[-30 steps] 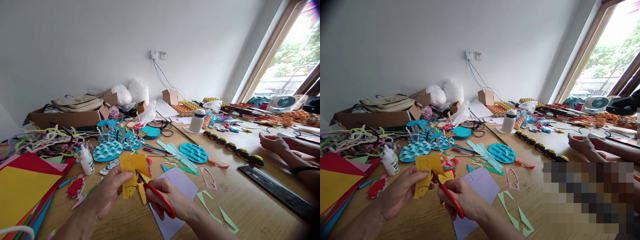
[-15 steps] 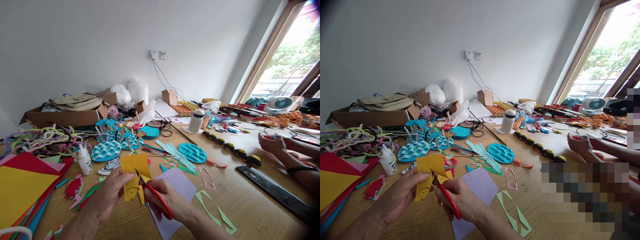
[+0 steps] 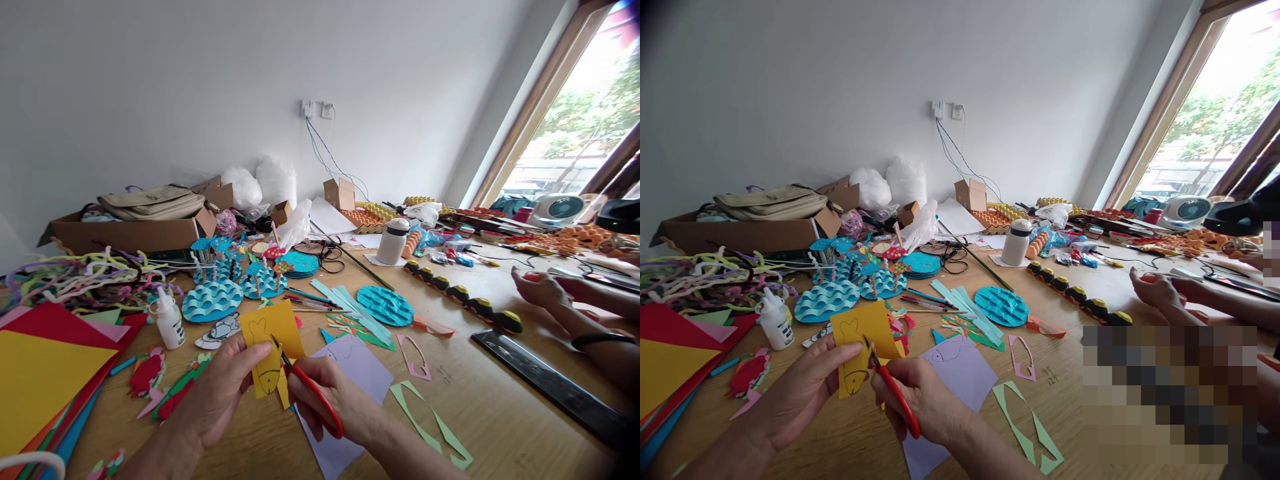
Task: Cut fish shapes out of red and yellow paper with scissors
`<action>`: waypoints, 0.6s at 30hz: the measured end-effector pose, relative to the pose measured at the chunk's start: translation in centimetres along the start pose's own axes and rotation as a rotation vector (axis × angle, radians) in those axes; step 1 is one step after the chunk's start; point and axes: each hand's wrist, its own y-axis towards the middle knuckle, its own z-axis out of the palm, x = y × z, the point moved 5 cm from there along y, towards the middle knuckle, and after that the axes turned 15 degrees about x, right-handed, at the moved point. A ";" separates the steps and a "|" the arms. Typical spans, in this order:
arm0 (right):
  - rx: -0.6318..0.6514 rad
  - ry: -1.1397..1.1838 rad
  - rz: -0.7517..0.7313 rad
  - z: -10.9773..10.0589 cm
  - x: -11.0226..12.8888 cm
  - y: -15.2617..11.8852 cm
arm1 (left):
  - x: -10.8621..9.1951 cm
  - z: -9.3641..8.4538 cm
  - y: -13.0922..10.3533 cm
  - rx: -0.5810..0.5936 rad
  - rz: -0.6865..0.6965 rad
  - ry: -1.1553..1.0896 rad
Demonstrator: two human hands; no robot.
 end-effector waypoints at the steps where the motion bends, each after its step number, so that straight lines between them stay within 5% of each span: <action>1: 0.002 0.002 -0.001 0.0 0.0 0.0 | 0.0 0.0 0.0 0.009 0.000 0.001; 18: 0.002 -0.050 0.019 0.2 0.5 -0.3 | -0.2 -0.3 0.1 -0.006 -0.030 0.014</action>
